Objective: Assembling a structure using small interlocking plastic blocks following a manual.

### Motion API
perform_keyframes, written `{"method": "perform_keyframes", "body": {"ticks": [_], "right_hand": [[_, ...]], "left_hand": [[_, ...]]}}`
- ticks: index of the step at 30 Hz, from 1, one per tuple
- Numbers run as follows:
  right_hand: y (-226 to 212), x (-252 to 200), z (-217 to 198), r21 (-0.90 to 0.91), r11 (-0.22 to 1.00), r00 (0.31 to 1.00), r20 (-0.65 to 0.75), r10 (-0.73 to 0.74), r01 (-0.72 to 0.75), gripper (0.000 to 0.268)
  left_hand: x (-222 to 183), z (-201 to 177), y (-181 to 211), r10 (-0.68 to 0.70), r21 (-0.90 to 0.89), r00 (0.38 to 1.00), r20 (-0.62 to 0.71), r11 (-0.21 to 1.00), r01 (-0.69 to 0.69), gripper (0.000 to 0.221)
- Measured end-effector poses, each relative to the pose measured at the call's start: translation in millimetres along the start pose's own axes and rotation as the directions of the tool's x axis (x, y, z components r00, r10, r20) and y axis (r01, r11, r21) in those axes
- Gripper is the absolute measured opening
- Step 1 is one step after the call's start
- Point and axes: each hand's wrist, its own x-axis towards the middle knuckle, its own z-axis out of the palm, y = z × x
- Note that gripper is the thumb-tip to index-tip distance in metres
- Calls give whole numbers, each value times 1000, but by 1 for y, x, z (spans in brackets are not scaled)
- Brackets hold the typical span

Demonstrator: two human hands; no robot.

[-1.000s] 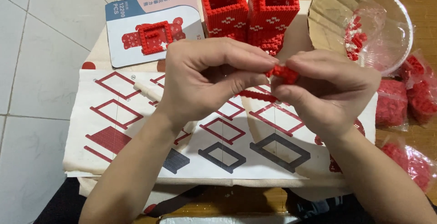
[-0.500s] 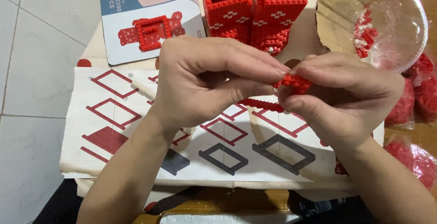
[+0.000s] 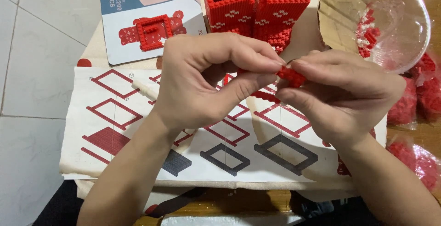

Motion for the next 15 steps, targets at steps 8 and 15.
{"method": "perform_keyframes", "body": {"ticks": [8, 15], "right_hand": [[-1, 1, 0, -86, 993, 996, 21, -83, 84, 40], [9, 10, 9, -26, 989, 988, -54, -147, 146, 41]], "left_hand": [[0, 5, -2, 72, 24, 997, -33, 997, -72, 9], [5, -1, -14, 139, -20, 989, 47, 990, -139, 18]]}}
